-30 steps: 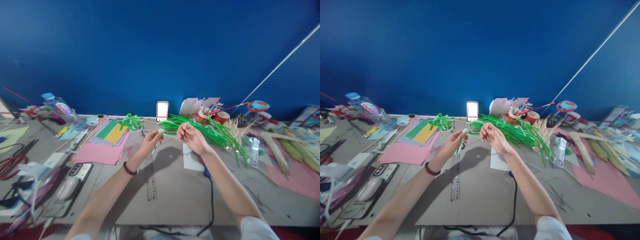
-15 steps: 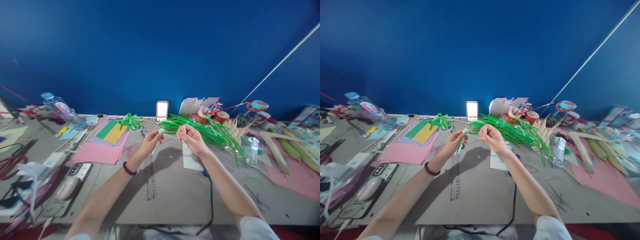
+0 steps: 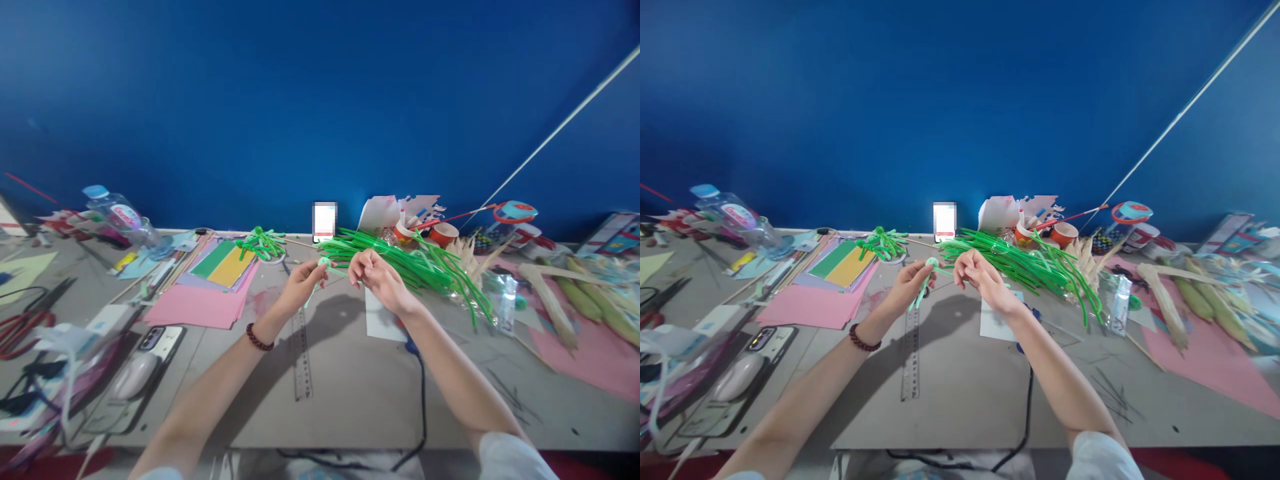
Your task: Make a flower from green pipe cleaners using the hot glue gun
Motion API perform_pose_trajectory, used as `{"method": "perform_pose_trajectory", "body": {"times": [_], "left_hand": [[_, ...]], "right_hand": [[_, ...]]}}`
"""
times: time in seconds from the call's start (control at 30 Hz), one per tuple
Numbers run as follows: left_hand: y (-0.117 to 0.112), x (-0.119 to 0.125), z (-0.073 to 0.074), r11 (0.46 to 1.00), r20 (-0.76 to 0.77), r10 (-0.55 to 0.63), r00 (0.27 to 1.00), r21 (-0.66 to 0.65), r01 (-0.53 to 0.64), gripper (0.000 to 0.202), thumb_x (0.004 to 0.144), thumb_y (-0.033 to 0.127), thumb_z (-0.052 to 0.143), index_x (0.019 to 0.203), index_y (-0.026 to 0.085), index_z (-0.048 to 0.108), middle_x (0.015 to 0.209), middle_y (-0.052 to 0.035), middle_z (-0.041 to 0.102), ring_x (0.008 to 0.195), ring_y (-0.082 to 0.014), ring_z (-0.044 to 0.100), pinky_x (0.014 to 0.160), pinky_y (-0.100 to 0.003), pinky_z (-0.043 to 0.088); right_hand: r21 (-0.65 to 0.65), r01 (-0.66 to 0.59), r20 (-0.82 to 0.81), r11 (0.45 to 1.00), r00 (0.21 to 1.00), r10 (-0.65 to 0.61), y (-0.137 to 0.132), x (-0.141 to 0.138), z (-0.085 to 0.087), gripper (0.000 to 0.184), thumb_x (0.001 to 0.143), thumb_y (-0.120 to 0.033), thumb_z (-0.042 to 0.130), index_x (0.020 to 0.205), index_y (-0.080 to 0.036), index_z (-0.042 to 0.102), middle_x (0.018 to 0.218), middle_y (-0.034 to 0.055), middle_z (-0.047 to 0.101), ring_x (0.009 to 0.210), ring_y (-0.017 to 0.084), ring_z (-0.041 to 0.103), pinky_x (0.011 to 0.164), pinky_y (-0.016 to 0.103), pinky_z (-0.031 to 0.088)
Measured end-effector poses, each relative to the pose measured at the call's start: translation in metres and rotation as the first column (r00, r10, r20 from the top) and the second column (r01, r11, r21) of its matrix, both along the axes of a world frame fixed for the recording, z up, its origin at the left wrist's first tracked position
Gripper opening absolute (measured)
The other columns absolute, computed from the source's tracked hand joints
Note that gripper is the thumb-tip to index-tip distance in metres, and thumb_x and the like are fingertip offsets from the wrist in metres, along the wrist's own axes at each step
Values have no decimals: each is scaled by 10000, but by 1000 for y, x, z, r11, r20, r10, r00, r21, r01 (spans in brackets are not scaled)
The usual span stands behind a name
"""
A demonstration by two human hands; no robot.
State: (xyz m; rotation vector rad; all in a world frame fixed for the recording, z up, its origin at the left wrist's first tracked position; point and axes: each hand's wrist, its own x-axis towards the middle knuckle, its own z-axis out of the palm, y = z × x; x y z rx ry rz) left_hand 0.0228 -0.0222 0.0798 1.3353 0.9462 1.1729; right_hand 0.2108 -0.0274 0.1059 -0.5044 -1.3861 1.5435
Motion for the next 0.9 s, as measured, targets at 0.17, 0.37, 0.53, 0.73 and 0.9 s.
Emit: {"method": "perform_pose_trajectory", "body": {"times": [0.17,0.37,0.53,0.73,0.9], "left_hand": [[0,0,0,1000,-3,-3,1000,-15,3,404,774,515,585,917,154,698,638,1,525,529,-81,458,475,-195,388],[0,0,-2,1000,7,-11,1000,-23,11,407,773,520,583,926,159,694,641,4,529,527,-78,461,485,-197,388],[1,0,-2,1000,9,-17,1000,-8,17,404,775,520,581,916,158,693,626,7,523,531,-81,462,506,-202,401],[-1,0,-1,1000,9,-22,1000,-19,22,392,778,512,584,912,161,694,646,2,523,534,-80,461,497,-199,392],[-2,1,1,1000,-5,-8,1000,-15,8,413,770,531,580,903,158,694,635,-1,520,533,-87,460,493,-204,391]], "right_hand": [[13,-43,-2,999,999,43,1,1,-4,180,818,-301,535,781,-232,372,765,-18,429,668,144,467,593,273,344],[16,-45,30,999,999,44,-1,1,-2,185,820,-307,530,788,-236,362,772,-11,425,677,154,463,588,281,344],[51,-39,47,998,998,36,-4,-1,2,205,822,-321,551,793,-236,366,769,-12,411,690,155,455,593,283,343],[29,-59,33,998,998,58,-5,0,2,221,846,-355,511,743,-228,363,739,-14,389,683,155,457,600,288,344],[-7,-77,11,997,997,77,-2,0,1,234,787,-352,539,718,-228,353,718,-17,373,667,162,455,586,288,340]]}}
